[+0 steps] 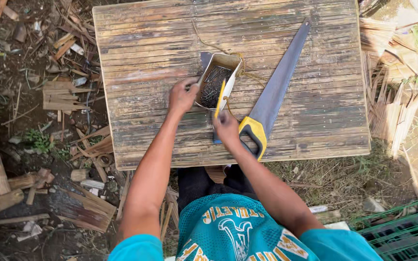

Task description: The person sweeps debris and wood scraps on the ground using a handmade broom. They then pick up a large woven bamboo mat and carry it into a wooden structure, placing it on a shelf. Finally, they gather more wood scraps from the ground and place them into a white sack.

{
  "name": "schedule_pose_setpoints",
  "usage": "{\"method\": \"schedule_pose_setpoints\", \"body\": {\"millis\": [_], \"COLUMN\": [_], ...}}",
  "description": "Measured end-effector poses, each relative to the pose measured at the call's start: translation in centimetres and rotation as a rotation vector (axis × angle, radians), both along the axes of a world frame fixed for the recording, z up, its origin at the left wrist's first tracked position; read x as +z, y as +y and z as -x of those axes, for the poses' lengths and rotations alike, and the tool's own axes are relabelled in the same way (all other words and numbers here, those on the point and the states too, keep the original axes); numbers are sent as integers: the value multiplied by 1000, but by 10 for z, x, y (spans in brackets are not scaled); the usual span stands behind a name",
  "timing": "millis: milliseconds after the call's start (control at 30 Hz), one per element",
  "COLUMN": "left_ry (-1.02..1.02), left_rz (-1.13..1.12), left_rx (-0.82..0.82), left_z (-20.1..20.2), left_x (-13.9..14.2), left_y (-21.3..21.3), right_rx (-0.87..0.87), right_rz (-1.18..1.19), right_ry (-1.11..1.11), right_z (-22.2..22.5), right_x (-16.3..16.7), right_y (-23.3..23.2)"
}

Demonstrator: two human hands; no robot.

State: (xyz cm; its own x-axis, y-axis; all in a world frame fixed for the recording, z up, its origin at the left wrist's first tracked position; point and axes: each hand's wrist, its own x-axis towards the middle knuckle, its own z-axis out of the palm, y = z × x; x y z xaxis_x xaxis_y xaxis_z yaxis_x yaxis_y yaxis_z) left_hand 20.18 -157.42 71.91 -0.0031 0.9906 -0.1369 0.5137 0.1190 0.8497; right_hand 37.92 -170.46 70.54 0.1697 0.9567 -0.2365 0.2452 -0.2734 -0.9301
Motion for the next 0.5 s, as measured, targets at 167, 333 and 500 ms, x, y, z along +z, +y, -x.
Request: {"method": "schedule_pose_setpoints", "body": {"millis": [167,333,500], "left_ry": [126,203,217], "left_rz": [-170,-280,-186], "left_rx": [-101,-154,-168], "left_z": [-49,-71,-94], "left_x": [-23,-58,-78], "left_y": [4,-3,10], "right_rx": [-19,-55,7], "right_rz": [-12,173,115], "right_ry": [24,-70,-111], "right_z": [-36,-84,-101], "right_x": [-13,-50,-64], "right_y": [28,-54,-80]}}
